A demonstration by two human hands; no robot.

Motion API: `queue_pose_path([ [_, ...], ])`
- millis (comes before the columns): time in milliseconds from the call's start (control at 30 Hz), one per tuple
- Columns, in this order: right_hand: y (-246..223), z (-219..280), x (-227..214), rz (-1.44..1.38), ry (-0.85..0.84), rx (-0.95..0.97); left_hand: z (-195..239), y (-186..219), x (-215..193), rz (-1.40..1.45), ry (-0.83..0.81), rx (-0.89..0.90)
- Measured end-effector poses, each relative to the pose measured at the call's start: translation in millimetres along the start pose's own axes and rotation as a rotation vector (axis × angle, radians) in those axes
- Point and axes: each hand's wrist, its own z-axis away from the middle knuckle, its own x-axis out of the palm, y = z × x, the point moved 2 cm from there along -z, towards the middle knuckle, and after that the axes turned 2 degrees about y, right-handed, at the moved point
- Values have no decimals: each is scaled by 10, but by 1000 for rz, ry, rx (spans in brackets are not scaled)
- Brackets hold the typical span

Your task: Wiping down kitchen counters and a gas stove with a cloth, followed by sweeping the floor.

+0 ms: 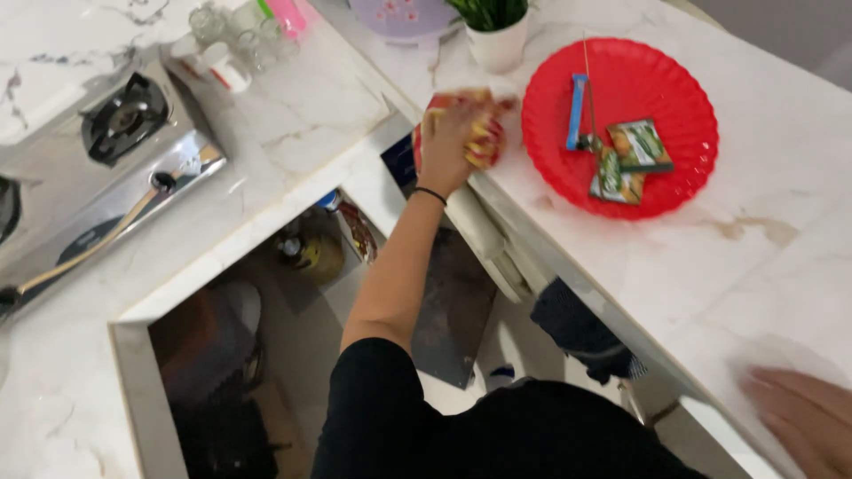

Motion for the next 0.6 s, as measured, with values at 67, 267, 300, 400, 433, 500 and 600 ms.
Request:
queue_pose_path([
  [67, -28, -209, 26, 4, -10, 53, -74, -106, 249, -140, -212, 14],
  [267, -118, -452, 192, -11, -31, 236, -315, -1497, 671, -220, -96, -123],
  [300, -128, -424, 194, -11, -34, 273, -394, -1532, 594, -204, -100, -111],
  [400, -139, -235, 164, -6, -46, 391, -555, -1572, 468, -181, -136, -226],
  [433, -133, -152, 152, -6, -51, 427, -557, -1560, 452, -195, -144, -233],
  [500, -93, 2, 123, -5, -59, 489, -499, -1529, 463, -202, -153, -237],
  [600, 23, 248, 36, -1, -71, 562, -330, -1268, 355, -120, -44, -221],
])
